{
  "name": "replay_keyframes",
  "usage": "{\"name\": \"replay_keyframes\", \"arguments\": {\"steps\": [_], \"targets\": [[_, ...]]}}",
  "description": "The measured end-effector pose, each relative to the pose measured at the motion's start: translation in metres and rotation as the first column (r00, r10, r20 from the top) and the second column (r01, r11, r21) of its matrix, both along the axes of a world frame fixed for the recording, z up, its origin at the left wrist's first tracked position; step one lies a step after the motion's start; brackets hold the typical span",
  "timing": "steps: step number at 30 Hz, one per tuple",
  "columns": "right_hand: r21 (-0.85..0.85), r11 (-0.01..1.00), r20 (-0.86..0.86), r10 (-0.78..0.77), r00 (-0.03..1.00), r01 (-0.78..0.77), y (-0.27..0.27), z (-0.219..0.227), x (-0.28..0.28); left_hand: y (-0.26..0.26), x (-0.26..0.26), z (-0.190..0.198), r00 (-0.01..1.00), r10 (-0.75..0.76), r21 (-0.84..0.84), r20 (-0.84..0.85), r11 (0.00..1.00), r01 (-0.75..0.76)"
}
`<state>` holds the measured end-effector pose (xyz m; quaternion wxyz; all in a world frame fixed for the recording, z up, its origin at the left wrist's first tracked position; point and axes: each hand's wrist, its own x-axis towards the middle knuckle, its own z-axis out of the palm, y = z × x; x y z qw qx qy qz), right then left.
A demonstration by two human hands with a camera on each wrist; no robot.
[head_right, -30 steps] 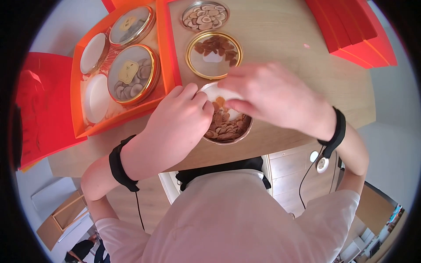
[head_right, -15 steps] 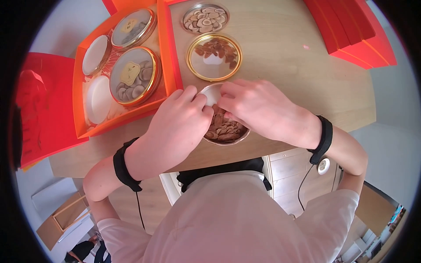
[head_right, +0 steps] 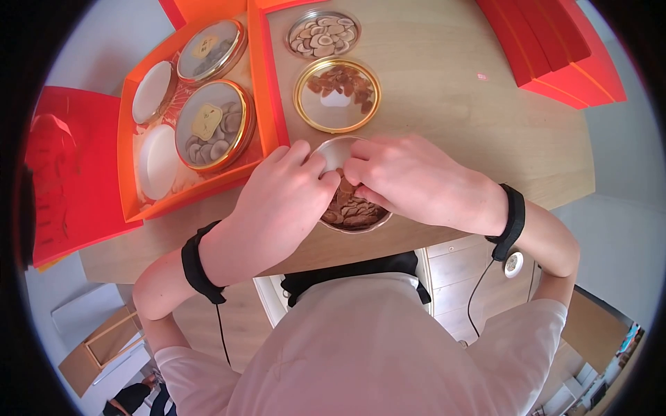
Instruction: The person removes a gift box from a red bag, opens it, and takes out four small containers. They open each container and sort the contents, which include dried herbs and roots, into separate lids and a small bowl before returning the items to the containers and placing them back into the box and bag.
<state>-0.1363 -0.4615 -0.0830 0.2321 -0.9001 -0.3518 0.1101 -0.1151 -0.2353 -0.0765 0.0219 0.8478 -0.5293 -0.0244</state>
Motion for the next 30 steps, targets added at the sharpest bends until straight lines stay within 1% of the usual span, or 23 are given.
{"name": "replay_keyframes", "arguments": {"steps": [4, 7, 10, 15, 18, 21, 24, 27, 28, 30], "targets": [[-0.035, 0.999, 0.003, 0.024, 1.0, -0.024, -0.001, 0.0, 0.0, 0.0, 0.0, -0.001, 1.0, -0.001, -0.031, -0.003, 1.0, 0.0], [-0.002, 1.0, -0.01, 0.027, 1.0, -0.027, -0.001, 0.003, -0.002, -0.001, 0.0, -0.001, 1.0, -0.002, -0.036, 0.018, 0.999, 0.002], [-0.038, 0.998, -0.017, 0.039, 0.999, -0.04, -0.003, 0.001, -0.002, -0.002, 0.001, -0.001, 1.0, -0.001, -0.029, 0.021, 1.0, 0.002], [-0.02, 0.999, 0.001, 0.029, 1.0, -0.029, -0.004, 0.002, -0.003, -0.003, 0.001, -0.004, 1.0, 0.004, -0.042, 0.024, 0.999, -0.003], [0.012, 0.999, 0.022, 0.029, 0.999, -0.029, -0.004, 0.005, -0.004, -0.01, 0.004, 0.01, 0.996, 0.07, -0.248, 0.052, 0.967, -0.055], [0.038, 0.999, 0.026, 0.013, 1.0, -0.014, -0.006, 0.006, -0.007, -0.023, 0.013, 0.027, 0.972, 0.184, -0.326, 0.146, 0.937, -0.128], [0.067, 0.998, 0.004, 0.004, 1.0, -0.004, -0.008, 0.008, -0.007, -0.035, 0.028, 0.018, 0.915, 0.327, -0.297, 0.237, 0.921, -0.252], [0.124, 0.992, -0.034, -0.021, 0.999, 0.025, -0.014, 0.014, -0.007, -0.026, 0.024, 0.005, 0.95, 0.226, -0.372, 0.214, 0.918, -0.135], [0.148, 0.988, -0.05, -0.035, 0.998, 0.042, -0.015, 0.018, -0.007, -0.022, 0.02, 0.006, 0.97, 0.18, -0.34, 0.162, 0.933, -0.116], [0.137, 0.985, -0.035, -0.106, 0.994, 0.11, -0.017, 0.028, -0.003, -0.012, 0.008, 0.008, 0.994, 0.097, -0.277, 0.052, 0.958, -0.079]]}}
